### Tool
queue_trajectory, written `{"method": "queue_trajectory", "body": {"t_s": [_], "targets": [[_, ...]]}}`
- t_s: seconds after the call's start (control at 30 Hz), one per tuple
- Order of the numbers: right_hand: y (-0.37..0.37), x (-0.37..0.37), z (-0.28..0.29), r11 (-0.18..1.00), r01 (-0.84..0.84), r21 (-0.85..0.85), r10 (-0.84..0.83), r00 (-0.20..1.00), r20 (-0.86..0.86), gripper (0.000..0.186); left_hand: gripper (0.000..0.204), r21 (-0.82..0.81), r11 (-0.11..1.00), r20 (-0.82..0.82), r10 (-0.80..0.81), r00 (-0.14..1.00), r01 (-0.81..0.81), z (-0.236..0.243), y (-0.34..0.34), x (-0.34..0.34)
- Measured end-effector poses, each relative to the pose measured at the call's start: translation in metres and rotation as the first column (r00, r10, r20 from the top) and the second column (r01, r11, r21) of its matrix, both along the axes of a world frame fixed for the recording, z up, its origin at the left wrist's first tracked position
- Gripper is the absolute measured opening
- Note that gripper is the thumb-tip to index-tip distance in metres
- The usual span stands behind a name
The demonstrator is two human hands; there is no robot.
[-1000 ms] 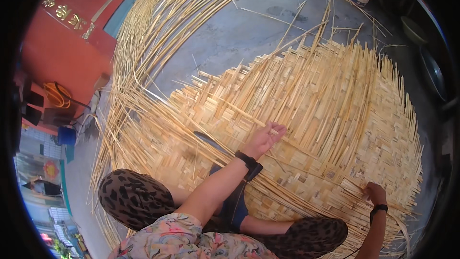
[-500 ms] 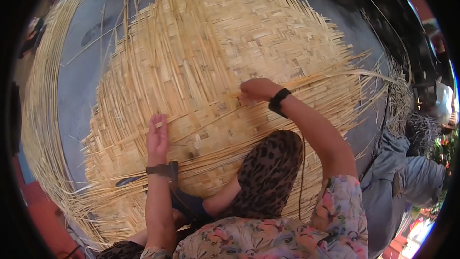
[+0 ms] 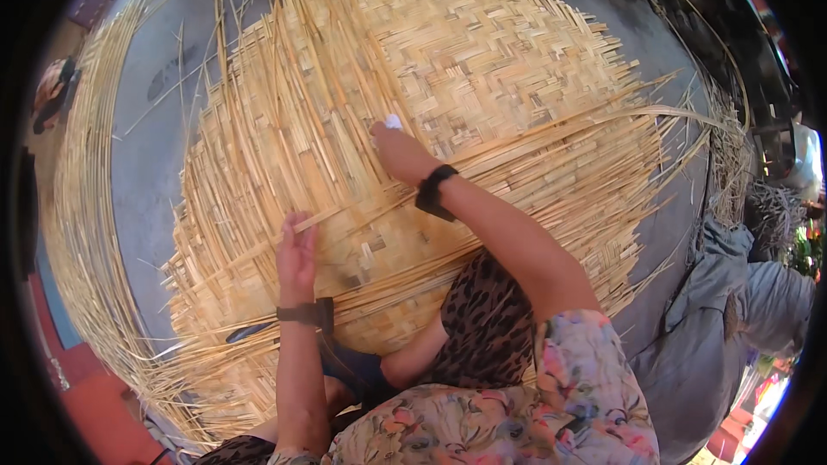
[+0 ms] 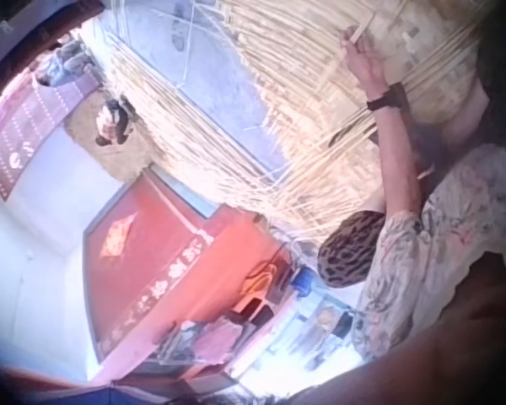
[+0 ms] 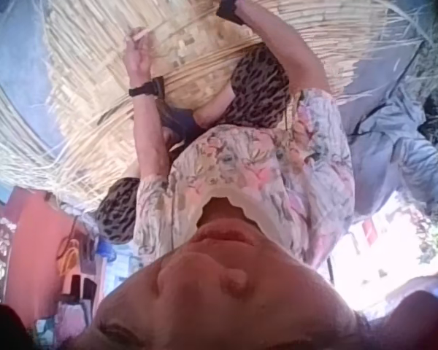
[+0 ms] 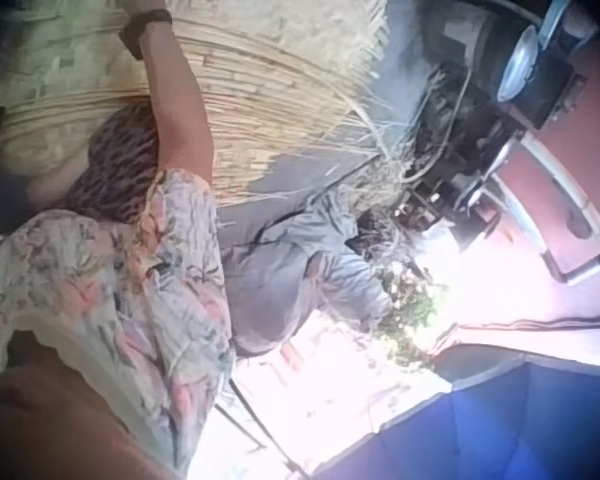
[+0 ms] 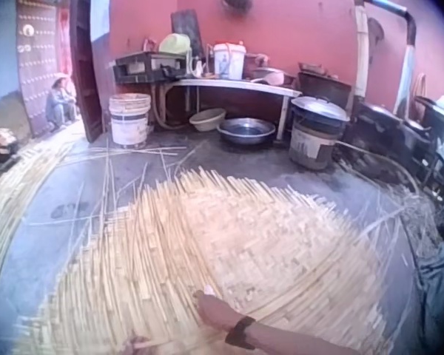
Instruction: Weaving a large circular mat from strips of bamboo or straw.
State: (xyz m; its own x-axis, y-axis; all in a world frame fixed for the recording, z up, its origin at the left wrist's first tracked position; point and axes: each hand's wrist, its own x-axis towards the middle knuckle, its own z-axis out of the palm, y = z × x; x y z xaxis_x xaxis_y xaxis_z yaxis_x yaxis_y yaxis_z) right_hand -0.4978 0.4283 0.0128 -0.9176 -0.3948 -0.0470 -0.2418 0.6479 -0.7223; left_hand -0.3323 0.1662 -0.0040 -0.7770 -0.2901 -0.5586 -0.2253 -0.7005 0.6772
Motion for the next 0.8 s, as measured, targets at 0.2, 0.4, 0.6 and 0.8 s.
{"method": "queue_trajectory", "body": {"t_s": [0.2,0.4,0.6,0.8], "targets": [[-0.013,-0.030,-0.005,0.969,-0.141,0.203,0.102,0.977,0.189,0.029,0.046,-0.022,0.999,-0.003,-0.036,0.999,0.036,0.012,0.002,0.007],[-0.009,-0.023,-0.005,0.913,-0.208,0.351,0.226,0.974,-0.009,0.025,0.043,-0.012,1.000,0.005,-0.008,1.000,0.008,0.007,0.005,0.005],[-0.015,-0.020,0.020,0.975,-0.158,0.157,0.061,0.866,0.496,0.020,0.043,-0.006,1.000,-0.003,0.014,1.000,-0.014,0.007,-0.001,0.010],[0.009,-0.027,-0.006,0.984,-0.107,-0.145,0.178,0.699,0.692,0.031,0.041,-0.008,1.000,0.026,-0.003,1.000,0.004,0.003,0.004,0.013]]}}
